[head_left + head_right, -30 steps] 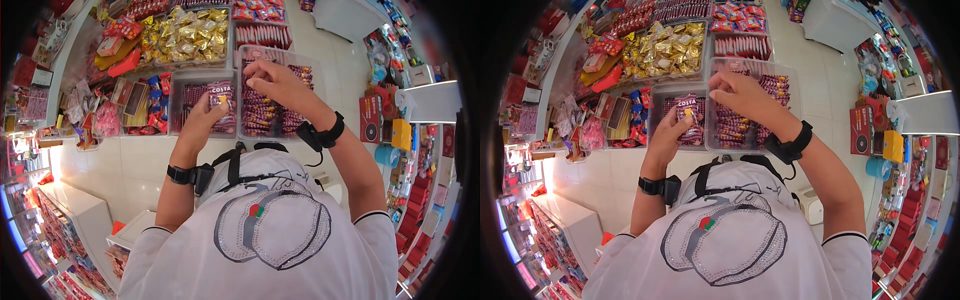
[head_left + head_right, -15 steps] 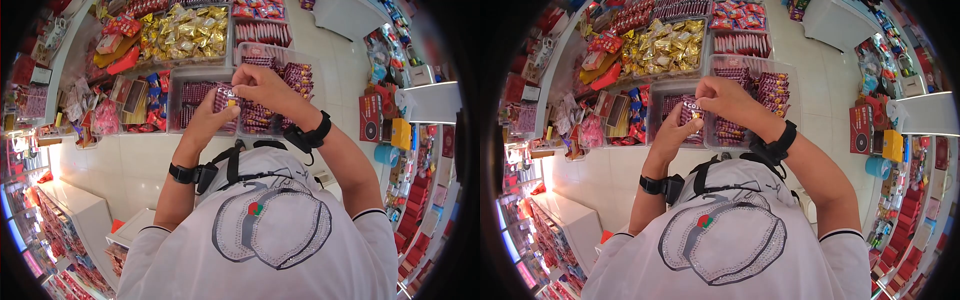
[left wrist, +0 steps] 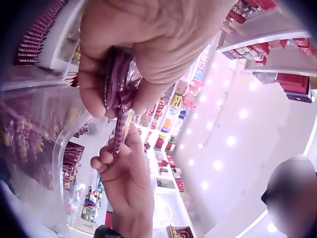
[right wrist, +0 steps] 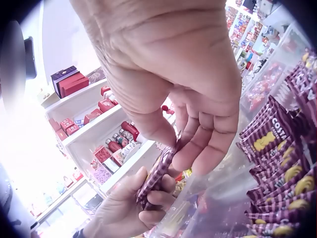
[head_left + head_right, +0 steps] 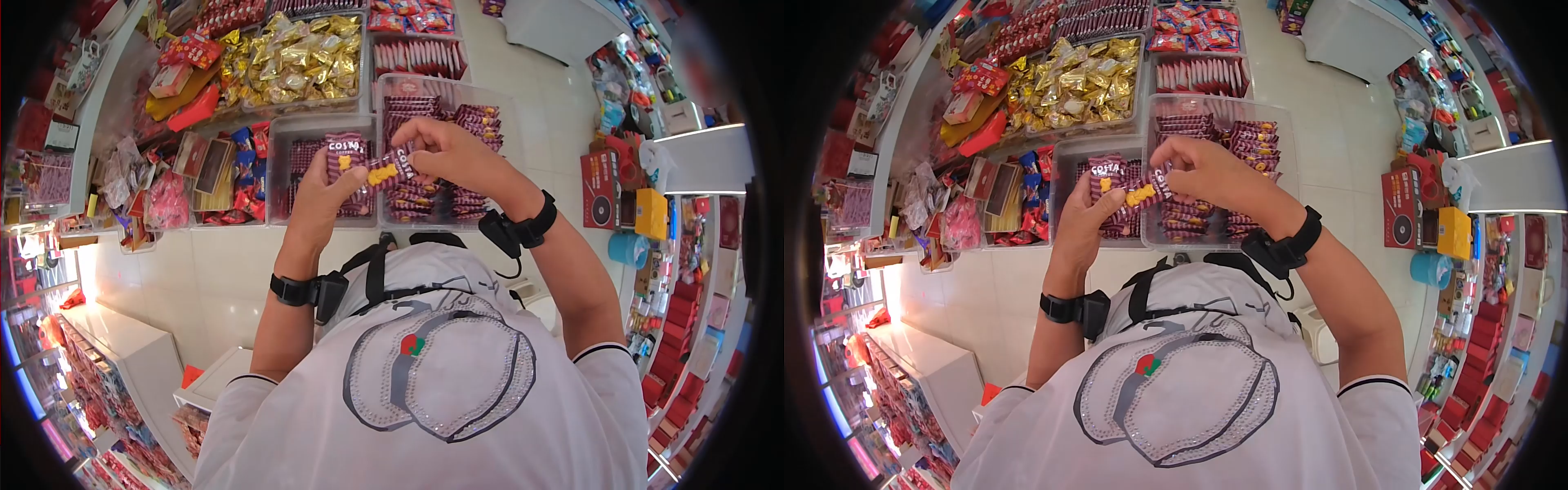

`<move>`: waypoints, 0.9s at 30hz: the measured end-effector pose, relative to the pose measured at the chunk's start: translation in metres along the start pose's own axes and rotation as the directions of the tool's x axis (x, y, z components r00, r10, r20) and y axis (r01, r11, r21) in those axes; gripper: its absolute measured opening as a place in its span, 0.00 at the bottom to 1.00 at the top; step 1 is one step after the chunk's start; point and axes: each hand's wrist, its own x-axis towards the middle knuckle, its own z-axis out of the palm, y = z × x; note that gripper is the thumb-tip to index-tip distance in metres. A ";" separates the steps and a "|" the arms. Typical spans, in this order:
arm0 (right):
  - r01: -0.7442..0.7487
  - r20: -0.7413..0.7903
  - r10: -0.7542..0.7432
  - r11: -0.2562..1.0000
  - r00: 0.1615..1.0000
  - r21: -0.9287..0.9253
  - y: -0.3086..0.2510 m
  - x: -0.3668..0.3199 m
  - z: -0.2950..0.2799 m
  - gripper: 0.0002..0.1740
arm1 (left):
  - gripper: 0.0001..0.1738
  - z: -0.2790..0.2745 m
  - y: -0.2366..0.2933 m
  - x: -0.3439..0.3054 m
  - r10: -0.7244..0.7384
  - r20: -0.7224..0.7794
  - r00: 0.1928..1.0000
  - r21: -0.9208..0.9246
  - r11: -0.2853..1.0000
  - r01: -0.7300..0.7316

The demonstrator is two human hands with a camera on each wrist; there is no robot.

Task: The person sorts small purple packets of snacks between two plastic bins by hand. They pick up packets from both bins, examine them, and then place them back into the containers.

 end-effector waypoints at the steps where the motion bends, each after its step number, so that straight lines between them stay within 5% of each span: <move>1: -0.027 0.032 0.028 1.000 0.999 -0.009 0.003 -0.001 -0.002 0.13 | 0.29 0.001 0.003 -0.002 -0.013 0.014 1.000 0.045 0.999 0.013; 7: -0.115 0.205 0.139 0.985 0.969 -0.125 -0.001 -0.005 -0.009 0.15 | 0.24 0.012 0.005 -0.004 0.016 0.035 0.999 0.111 0.994 -0.020; 10: -0.085 0.090 0.099 0.985 0.991 -0.151 -0.005 -0.004 -0.026 0.14 | 0.19 0.002 -0.003 0.001 -0.020 -0.040 0.999 -0.045 0.999 0.019; 16: 0.053 -0.249 -0.262 0.780 0.933 -0.624 0.022 0.018 -0.056 0.10 | 0.17 -0.022 -0.012 0.003 -0.017 -0.111 0.994 -0.056 0.998 0.011; 20: 0.052 -0.192 -0.371 0.557 0.909 -0.829 0.038 0.039 -0.048 0.06 | 0.17 -0.021 -0.013 0.000 -0.034 -0.096 0.995 -0.056 0.998 0.029; 27: 0.065 -0.175 -0.463 0.457 0.869 -0.887 0.073 0.057 -0.046 0.07 | 0.16 -0.024 -0.018 0.000 -0.046 -0.086 0.995 -0.068 0.997 0.040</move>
